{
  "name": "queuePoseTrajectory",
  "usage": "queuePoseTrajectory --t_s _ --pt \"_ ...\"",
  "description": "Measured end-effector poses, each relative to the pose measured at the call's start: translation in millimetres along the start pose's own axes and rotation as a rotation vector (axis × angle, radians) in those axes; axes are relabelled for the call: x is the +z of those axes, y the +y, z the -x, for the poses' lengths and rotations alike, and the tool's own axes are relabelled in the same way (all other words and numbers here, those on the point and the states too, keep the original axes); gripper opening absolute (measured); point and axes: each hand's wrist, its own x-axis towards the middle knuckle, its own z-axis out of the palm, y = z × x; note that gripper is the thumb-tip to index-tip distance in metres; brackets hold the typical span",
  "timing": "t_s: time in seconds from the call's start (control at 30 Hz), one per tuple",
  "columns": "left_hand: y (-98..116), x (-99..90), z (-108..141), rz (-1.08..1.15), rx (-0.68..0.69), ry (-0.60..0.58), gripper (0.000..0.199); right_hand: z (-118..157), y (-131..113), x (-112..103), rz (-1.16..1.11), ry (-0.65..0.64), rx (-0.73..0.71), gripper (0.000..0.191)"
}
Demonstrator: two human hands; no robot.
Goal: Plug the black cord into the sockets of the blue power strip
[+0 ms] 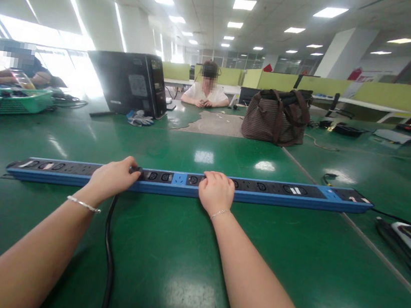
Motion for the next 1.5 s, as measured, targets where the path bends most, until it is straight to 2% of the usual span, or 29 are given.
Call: queuePoseTrajectory --t_s 0.2,0.4,0.9,1.5 --pt "-3 4.5 -1 0.057 -0.01 0.012 0.037 0 1 1 0.008 0.002 -0.007 0.03" --pt "-7 12.2 -4 0.22 -0.079 0.031 0.035 -1 0 1 0.015 -0.001 -0.004 0.03" --pt "-6 16.8 -4 0.265 -0.106 0.016 0.036 0 0 0 0.019 -0.007 -0.009 0.031" --pt "-1 8.1 1 0.207 -0.088 0.03 0.036 0 0 -1 -0.002 -0.011 0.002 0.031"
